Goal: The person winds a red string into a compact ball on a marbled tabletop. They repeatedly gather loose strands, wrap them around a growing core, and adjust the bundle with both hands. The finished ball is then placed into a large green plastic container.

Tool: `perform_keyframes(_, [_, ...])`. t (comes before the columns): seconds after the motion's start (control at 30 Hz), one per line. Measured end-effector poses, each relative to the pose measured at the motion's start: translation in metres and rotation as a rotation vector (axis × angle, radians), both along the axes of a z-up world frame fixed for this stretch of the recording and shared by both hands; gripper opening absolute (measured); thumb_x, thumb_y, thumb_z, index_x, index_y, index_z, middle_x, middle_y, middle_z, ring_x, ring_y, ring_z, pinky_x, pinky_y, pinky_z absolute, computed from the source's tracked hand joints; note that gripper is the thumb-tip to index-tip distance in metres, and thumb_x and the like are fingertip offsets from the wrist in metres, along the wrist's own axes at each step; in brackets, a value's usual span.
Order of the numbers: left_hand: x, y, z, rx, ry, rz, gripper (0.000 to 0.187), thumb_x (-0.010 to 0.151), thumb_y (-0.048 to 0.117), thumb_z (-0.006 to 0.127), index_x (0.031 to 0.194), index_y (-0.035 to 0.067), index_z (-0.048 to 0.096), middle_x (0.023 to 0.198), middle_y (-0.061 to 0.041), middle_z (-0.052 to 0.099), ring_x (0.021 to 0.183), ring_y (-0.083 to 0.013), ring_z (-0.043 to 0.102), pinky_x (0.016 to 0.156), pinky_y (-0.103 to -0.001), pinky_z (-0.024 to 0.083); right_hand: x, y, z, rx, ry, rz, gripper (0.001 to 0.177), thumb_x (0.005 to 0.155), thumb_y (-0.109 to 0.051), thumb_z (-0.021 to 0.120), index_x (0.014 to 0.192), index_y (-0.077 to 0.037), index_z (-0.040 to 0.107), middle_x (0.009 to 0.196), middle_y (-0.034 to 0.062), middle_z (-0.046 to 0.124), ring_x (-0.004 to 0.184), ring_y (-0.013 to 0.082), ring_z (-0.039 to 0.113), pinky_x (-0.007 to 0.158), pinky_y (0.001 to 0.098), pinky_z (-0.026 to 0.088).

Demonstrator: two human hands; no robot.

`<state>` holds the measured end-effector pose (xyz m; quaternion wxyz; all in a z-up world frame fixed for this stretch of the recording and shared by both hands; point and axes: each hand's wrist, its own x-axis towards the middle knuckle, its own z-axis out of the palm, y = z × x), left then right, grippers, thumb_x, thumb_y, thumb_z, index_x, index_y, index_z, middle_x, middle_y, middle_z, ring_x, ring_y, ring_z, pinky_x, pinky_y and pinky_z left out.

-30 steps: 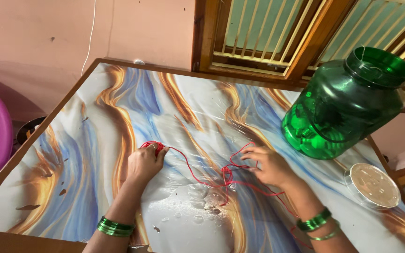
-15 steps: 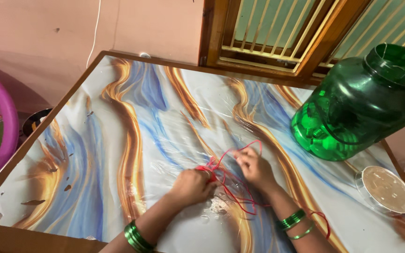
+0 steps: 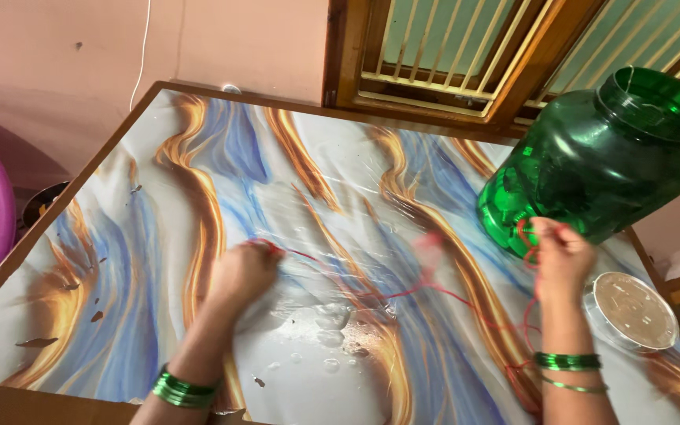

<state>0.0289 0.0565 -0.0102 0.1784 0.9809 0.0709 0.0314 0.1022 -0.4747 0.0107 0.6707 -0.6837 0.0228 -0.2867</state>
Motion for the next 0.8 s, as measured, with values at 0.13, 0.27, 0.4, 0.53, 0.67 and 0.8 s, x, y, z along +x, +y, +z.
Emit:
perform_keyframes(0.13, [0.004,0.068,0.009,-0.033,-0.047,0.325,0.046,0.096,0.057,0.057,0.104,0.017,0.079,0.098,-0.019,0.076,0.093,-0.0386,0.072,0.082,-0.05,0.056,-0.013,-0.088,0.009,0.311,-0.057,0.205,0.036,0.116,-0.037,0.069,0.107,-0.002,0.072,0.079,-0.0025,0.055,0.059,0.0079,0.046,0.051,0.0241,0.04])
perform_keyframes(0.27, [0.002,0.084,0.006,-0.033,-0.09,0.399,0.048,0.095,0.059,0.059,0.105,0.017,0.079,0.097,-0.021,0.075,0.094,-0.0403,0.071,0.083,-0.05,0.055,-0.013,-0.113,-0.001,-0.088,0.202,0.118,0.033,0.109,-0.029,0.07,0.109,0.003,0.074,0.089,0.0065,0.067,0.077,0.0107,0.06,0.066,0.0251,0.045])
perform_keyframes(0.4, [0.005,0.052,-0.001,-0.043,-0.152,0.257,0.046,0.094,0.056,0.06,0.099,0.015,0.079,0.093,-0.018,0.075,0.09,-0.0386,0.071,0.078,-0.05,0.055,-0.015,-0.066,0.001,-0.885,0.617,0.185,0.047,0.075,-0.032,0.084,0.111,-0.002,0.077,0.1,0.0142,0.079,0.09,0.0226,0.072,0.08,0.0392,0.054])
perform_keyframes(0.53, [0.004,0.024,-0.002,-0.066,-0.172,0.167,0.04,0.092,0.052,0.064,0.092,0.015,0.079,0.084,-0.017,0.074,0.083,-0.0385,0.071,0.074,-0.051,0.055,-0.042,-0.008,0.051,-1.332,0.978,0.066,0.059,0.074,-0.062,0.082,0.112,-0.017,0.081,0.102,0.0135,0.078,0.1,0.0342,0.073,0.09,0.0448,0.056])
perform_keyframes(0.67, [0.001,0.018,0.003,0.01,-0.158,0.133,0.045,0.094,0.053,0.065,0.084,0.01,0.076,0.078,-0.017,0.072,0.078,-0.0378,0.071,0.072,-0.05,0.055,-0.077,0.052,0.091,-1.394,0.893,-0.014,0.053,0.082,-0.069,0.069,0.105,-0.024,0.086,0.088,0.0113,0.081,0.089,0.0335,0.075,0.083,0.0448,0.057])
perform_keyframes(0.8, [-0.001,0.012,0.002,-0.076,-0.24,0.082,0.041,0.091,0.049,0.065,0.083,0.01,0.075,0.075,-0.017,0.072,0.076,-0.0389,0.07,0.069,-0.052,0.054,-0.095,0.116,0.078,-1.241,0.556,0.028,0.039,0.087,-0.057,0.071,0.113,-0.031,0.083,0.078,0.0109,0.076,0.07,0.0298,0.068,0.069,0.0469,0.056])
